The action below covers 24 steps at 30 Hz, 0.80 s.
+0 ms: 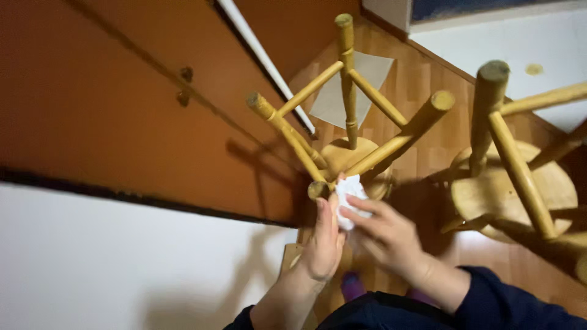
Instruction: The person takes a wipe from a package in a kitchen area and wipes the wooden surfaces of several stools stacked in a hallway.
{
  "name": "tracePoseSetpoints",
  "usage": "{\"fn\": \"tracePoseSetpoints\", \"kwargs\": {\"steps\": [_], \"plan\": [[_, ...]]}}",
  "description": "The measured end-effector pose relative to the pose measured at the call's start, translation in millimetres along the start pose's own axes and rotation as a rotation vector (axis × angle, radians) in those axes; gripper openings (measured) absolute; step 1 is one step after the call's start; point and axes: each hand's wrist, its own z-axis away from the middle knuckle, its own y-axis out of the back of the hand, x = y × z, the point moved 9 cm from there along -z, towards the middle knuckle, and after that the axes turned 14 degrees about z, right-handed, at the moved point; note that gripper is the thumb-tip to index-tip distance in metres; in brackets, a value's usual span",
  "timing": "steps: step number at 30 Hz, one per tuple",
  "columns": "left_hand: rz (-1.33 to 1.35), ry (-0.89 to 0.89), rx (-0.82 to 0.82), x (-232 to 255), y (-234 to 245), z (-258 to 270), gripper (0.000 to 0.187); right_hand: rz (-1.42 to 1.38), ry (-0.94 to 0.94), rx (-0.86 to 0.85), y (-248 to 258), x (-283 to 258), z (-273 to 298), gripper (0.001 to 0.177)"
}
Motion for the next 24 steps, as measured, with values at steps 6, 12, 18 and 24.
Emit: {"fn": "tracePoseSetpoints", "kwargs": {"steps": [6,12,18,24], "plan": [[-0.967,-0.443,0.023,80.9,46.6,11.4,0.049,-0.271,-0.443,0.097,-13.2,72.5,-4.3,0.035],[-1.203,-0.175,-0.227,49.4,97.5,-48.7,0.051,-0.169,-0.177,0.082,-90.5,21.8,-9.7,0.055],[-1.287,-0.190,-0.286,52.3,119.4,-51.9,0.060,0.048,-0.265,0.172,-102.6,32.7,-4.4,0.052],[-1.177,-0.316,-0.317,57.9,118.3,-50.5,0.083,-0.430,-0.593,0.039,-109.0,49.6,-5.2,0.038]]}}
